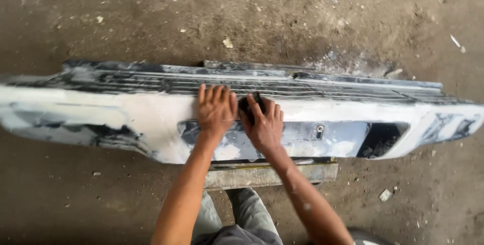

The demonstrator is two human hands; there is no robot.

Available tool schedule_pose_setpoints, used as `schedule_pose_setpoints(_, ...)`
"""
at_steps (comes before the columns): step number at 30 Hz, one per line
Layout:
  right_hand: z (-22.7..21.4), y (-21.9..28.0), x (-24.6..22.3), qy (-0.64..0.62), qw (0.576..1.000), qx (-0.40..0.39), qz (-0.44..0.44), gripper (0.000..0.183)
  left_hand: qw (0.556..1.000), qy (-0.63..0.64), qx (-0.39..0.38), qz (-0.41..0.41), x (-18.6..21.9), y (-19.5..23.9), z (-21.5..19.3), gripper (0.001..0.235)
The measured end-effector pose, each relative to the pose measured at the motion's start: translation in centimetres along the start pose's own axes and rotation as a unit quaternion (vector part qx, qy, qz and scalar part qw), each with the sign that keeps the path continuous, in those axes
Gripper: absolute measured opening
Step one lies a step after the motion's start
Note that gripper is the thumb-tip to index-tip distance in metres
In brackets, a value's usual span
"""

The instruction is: The person scrubs a white car bumper with a sponge and soapy water. The bumper is resting on a wooden support. The person repeatedly dips the sponge into a bucket of water and continues scrubbing the surface.

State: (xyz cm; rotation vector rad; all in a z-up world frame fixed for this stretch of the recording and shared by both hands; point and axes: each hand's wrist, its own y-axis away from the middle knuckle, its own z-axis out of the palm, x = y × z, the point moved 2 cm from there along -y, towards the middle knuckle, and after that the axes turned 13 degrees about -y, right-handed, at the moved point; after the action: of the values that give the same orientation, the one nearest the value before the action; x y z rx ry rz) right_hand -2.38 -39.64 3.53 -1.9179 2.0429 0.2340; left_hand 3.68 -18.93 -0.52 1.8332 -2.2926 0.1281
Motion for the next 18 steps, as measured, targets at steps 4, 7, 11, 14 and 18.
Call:
schedule_pose_setpoints(4, -4.8, 1.2, 18.8, -0.035, 0.998, 0.001, -0.052, 0.040, 0.995, 0.009, 0.103, 0.000, 0.6, -0.1, -1.6, 0.043)
schedule_pose_setpoints(7, -11.0, -0.2, 23.5, 0.119, 0.979, -0.003, 0.163, 0.037, 0.993, -0.001, 0.115, -0.006, 0.9, 0.2, -2.4, 0.037)
schedule_pose_setpoints(11, -2.9, 2.6, 16.4, 0.220, 0.965, 0.120, 0.076, 0.031, 0.993, 0.002, 0.118, -0.008, 0.8, -0.2, -2.2, 0.033)
schedule_pose_setpoints(14, -5.8, -0.4, 5.9, 0.012, 0.991, 0.074, 0.108, 0.032, 0.994, 0.005, 0.105, 0.001, 0.3, 0.5, -1.6, 0.032)
schedule_pose_setpoints(18, -12.8, -3.4, 14.8, -0.036, 0.991, -0.040, 0.124, 0.029, 0.992, 0.005, 0.128, -0.010, 1.1, -0.1, -2.4, 0.032)
